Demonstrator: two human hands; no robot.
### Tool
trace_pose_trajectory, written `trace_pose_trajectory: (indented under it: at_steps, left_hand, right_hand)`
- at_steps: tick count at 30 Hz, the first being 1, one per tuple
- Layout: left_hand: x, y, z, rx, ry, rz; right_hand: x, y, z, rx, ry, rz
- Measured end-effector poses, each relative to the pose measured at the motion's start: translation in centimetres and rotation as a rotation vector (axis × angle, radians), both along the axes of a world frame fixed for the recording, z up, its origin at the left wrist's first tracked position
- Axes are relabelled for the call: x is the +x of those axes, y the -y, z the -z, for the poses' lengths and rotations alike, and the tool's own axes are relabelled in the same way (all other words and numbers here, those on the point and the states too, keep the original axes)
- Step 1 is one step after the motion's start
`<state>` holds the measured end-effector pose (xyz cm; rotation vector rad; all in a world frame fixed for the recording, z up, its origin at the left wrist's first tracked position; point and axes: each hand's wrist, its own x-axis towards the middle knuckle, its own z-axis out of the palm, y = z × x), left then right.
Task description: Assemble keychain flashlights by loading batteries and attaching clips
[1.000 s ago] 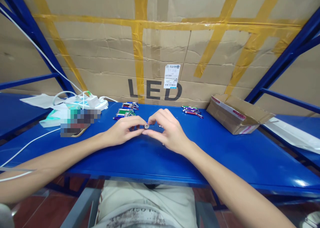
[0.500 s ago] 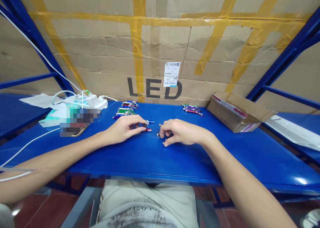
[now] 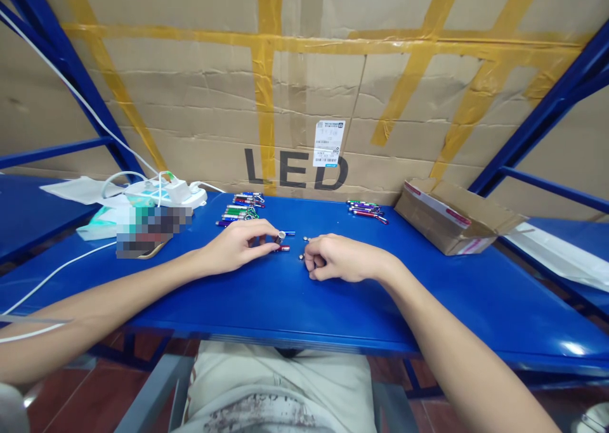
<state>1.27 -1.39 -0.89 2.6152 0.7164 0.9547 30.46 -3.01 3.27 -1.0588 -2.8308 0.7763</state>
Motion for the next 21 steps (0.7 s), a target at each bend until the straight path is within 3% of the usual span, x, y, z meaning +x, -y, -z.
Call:
trace_pose_trajectory:
  at_steps: [13,21]
  left_hand:
    - [0.06,0.17,-0.16,-0.029,0.008,-0.013]
    - [0.05,0.15,-0.05,-0.017,0.007,-0.015]
  right_hand:
    - [-0.86,0.52,0.48,0.053,-0.035,-0.037]
    - [-0.75,0.35,0.64,0.162,-0.241,-0.026]
